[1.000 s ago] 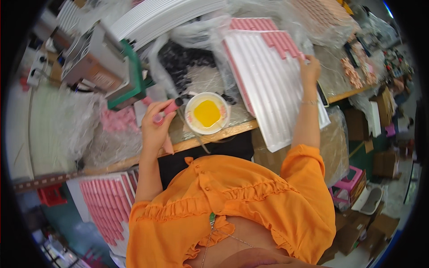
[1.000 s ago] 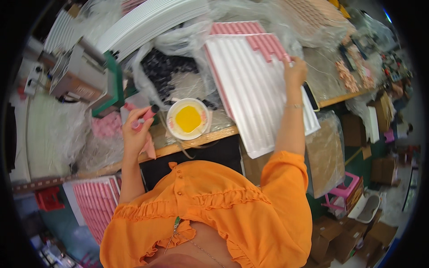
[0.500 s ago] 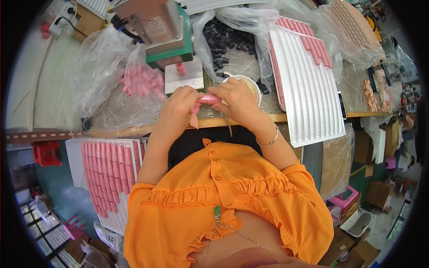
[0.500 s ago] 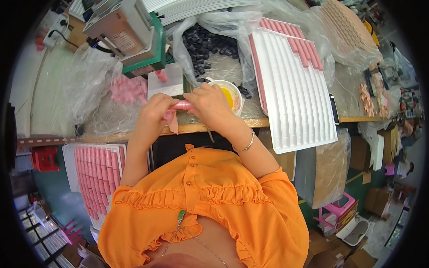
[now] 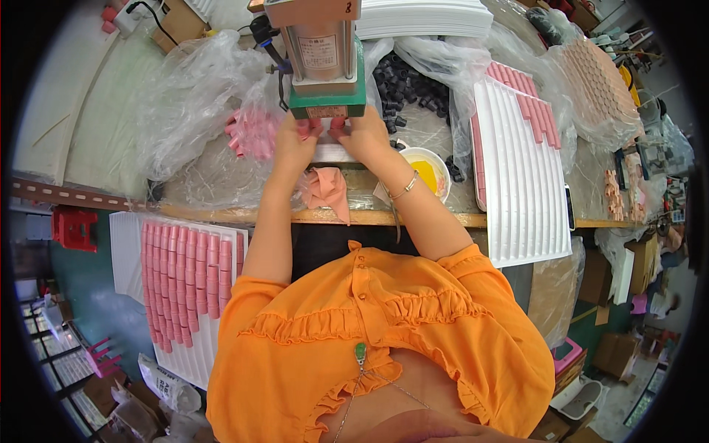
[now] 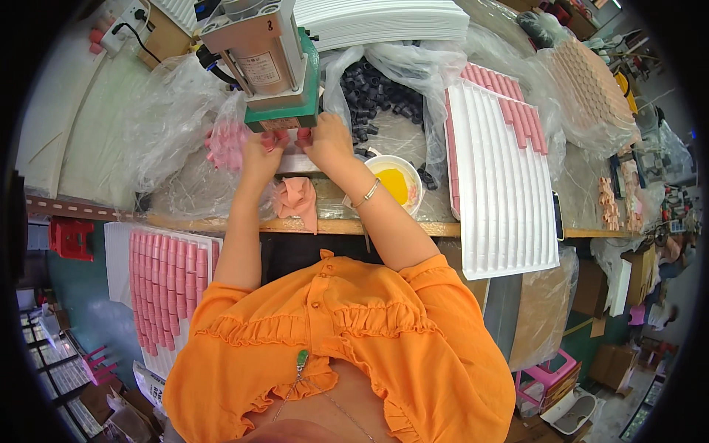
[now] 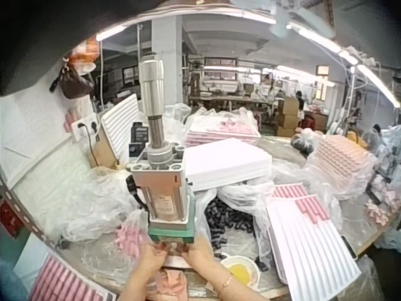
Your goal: Manual assembly and packaging of lipstick tubes, including cleaning, capping, and placing them in trays.
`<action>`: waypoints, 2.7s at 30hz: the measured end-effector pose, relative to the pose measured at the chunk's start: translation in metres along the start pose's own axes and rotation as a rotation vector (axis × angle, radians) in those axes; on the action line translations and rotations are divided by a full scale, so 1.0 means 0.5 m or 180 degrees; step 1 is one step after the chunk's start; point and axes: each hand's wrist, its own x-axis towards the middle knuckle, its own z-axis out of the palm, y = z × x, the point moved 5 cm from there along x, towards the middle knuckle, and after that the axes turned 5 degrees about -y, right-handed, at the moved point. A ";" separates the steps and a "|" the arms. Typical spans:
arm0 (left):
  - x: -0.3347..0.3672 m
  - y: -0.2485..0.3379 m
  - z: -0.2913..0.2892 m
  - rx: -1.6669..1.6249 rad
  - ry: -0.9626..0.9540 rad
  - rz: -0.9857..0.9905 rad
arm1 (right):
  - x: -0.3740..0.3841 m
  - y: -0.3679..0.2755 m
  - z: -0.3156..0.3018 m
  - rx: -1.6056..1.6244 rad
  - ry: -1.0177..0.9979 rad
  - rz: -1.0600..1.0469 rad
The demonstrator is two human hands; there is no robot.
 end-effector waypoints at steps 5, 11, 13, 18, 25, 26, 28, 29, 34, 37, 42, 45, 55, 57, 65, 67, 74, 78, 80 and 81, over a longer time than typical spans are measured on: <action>-0.072 -0.044 -0.038 -0.1298 -0.0160 0.0062 | -0.020 -0.016 -0.011 -0.0032 -0.0204 0.0167; -0.137 0.070 -0.006 -0.2179 -0.1504 -0.0270 | -0.164 -0.075 -0.123 0.2233 -0.1011 0.0250; -0.137 0.091 0.011 -0.1307 -0.1570 0.0316 | -0.178 -0.082 -0.125 0.2186 -0.0884 -0.0024; -0.147 0.136 0.057 -0.0476 -0.1426 -0.0138 | -0.198 -0.061 -0.132 0.1495 -0.0082 0.0268; -0.150 0.141 -0.027 0.0121 -0.0835 0.0345 | -0.165 -0.006 -0.157 0.1269 -0.0372 0.0022; -0.131 0.130 -0.069 0.0369 -0.0857 0.0209 | -0.144 0.043 -0.168 0.1203 -0.0049 -0.0014; -0.093 0.046 -0.172 0.1362 -0.0283 0.0377 | -0.098 0.141 -0.186 0.0543 0.0445 0.0249; -0.070 0.006 -0.226 0.1602 -0.0110 0.0246 | -0.080 0.184 -0.179 0.0550 0.0442 0.0233; 0.010 -0.149 -0.319 0.1810 0.0256 -0.0115 | -0.004 0.286 -0.099 -0.0085 -0.0234 0.0692; 0.039 -0.209 -0.283 0.1906 -0.0126 -0.0258 | 0.008 0.273 -0.089 -0.0327 -0.0298 0.0805; 0.019 -0.174 -0.281 0.2112 -0.0200 -0.0373 | -0.033 0.260 -0.140 -0.0451 0.0172 0.0705; -0.012 -0.117 -0.318 0.1731 -0.0392 -0.0188 | -0.125 0.196 -0.214 0.0502 0.0308 0.1217; -0.118 0.168 -0.074 -0.0295 -0.1130 0.0598 | -0.313 0.059 -0.193 -0.1067 0.0713 -0.0248; -0.124 0.176 -0.034 -0.0790 -0.1069 0.0151 | -0.312 0.074 -0.174 -0.1310 0.0495 -0.0364; -0.142 0.180 0.085 -0.1240 -0.1014 0.0238 | -0.317 -0.015 -0.280 0.0819 0.1190 -0.0534; -0.144 0.212 0.107 -0.1060 -0.1075 0.0402 | -0.311 -0.037 -0.284 0.0706 0.1309 -0.0638; -0.132 0.221 0.187 -0.1199 -0.1112 0.0490 | -0.301 -0.047 -0.309 -0.0550 0.0911 -0.0666; -0.123 0.231 0.205 -0.1293 -0.1113 0.0497 | -0.280 0.023 -0.389 0.0174 0.0500 -0.0559; -0.113 0.215 0.197 -0.1126 -0.1121 0.0426 | -0.267 0.132 -0.480 0.0338 0.1221 0.0714; -0.110 0.205 0.193 -0.1139 -0.1112 0.0445 | -0.268 0.229 -0.525 0.0239 0.1722 0.0960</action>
